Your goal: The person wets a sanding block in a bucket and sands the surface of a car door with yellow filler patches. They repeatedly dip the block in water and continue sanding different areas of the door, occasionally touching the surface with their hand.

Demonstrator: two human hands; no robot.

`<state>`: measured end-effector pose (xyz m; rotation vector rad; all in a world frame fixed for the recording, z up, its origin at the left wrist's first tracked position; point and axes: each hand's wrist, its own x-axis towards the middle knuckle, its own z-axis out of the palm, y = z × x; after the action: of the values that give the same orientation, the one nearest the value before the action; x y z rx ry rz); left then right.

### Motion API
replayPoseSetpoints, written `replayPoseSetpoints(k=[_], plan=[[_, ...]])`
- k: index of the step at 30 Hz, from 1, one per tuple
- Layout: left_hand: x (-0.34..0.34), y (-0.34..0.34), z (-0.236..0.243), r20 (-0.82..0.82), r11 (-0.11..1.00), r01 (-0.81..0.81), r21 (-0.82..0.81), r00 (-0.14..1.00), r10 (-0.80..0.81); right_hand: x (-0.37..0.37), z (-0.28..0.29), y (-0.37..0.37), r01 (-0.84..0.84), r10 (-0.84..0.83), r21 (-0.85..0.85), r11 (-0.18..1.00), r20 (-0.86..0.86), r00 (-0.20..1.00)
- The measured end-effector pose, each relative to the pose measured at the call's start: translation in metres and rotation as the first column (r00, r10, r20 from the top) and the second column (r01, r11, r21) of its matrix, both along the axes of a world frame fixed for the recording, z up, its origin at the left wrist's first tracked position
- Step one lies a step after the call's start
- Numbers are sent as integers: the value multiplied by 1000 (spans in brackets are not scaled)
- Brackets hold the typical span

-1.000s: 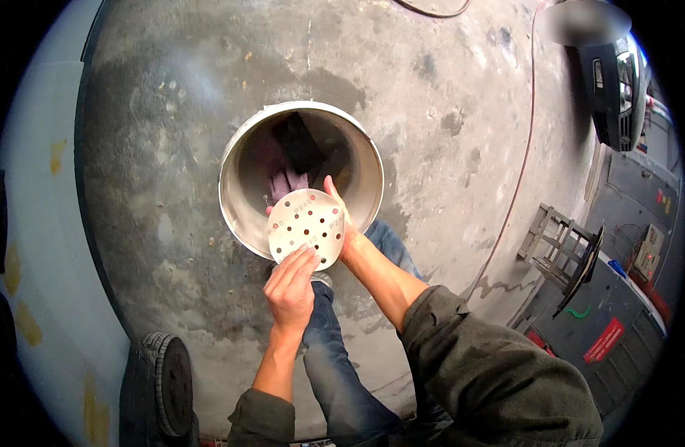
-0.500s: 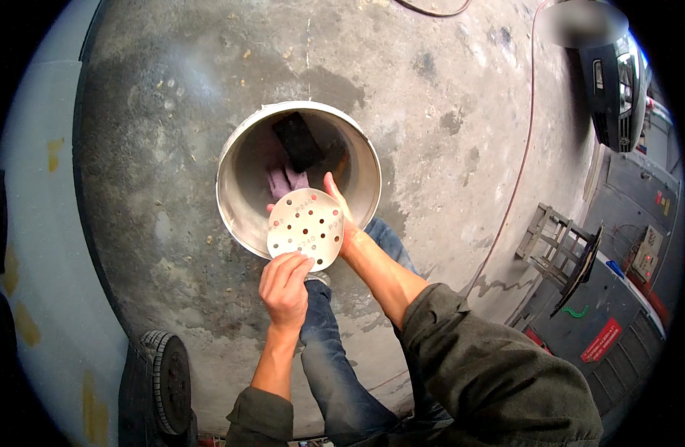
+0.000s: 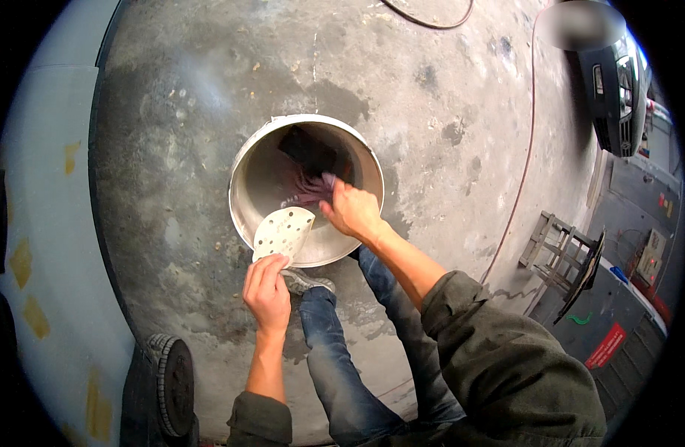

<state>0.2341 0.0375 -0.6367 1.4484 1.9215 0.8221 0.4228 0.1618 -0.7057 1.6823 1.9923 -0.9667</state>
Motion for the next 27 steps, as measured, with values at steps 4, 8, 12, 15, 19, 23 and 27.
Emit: replayPoseSetpoints(k=[4,8,12,15,19,23,27], plan=[[2,3,-11,18,996,70,-53,997,-69,-17,22,22,204,-155,251,946,-203,967],[9,2,-42,69,955,273,-114,961,-267,-18,0,26,22,131,407,913,-344,930],[4,4,-67,29,920,390,-45,921,-389,-42,-34,47,-158,341,434,887,-384,858],[-11,5,-92,-131,912,405,70,910,-394,-73,-78,65,-418,520,349,839,-288,804],[-15,-7,-129,-424,855,506,116,803,-418,-142,-143,69,-620,624,70,782,-92,776],[-17,0,-131,-437,780,523,342,824,-361,-149,-212,61,-828,831,-63,557,59,554],[-19,6,-129,-321,717,492,494,870,-375,-118,-249,37,-852,855,-72,518,56,515]])
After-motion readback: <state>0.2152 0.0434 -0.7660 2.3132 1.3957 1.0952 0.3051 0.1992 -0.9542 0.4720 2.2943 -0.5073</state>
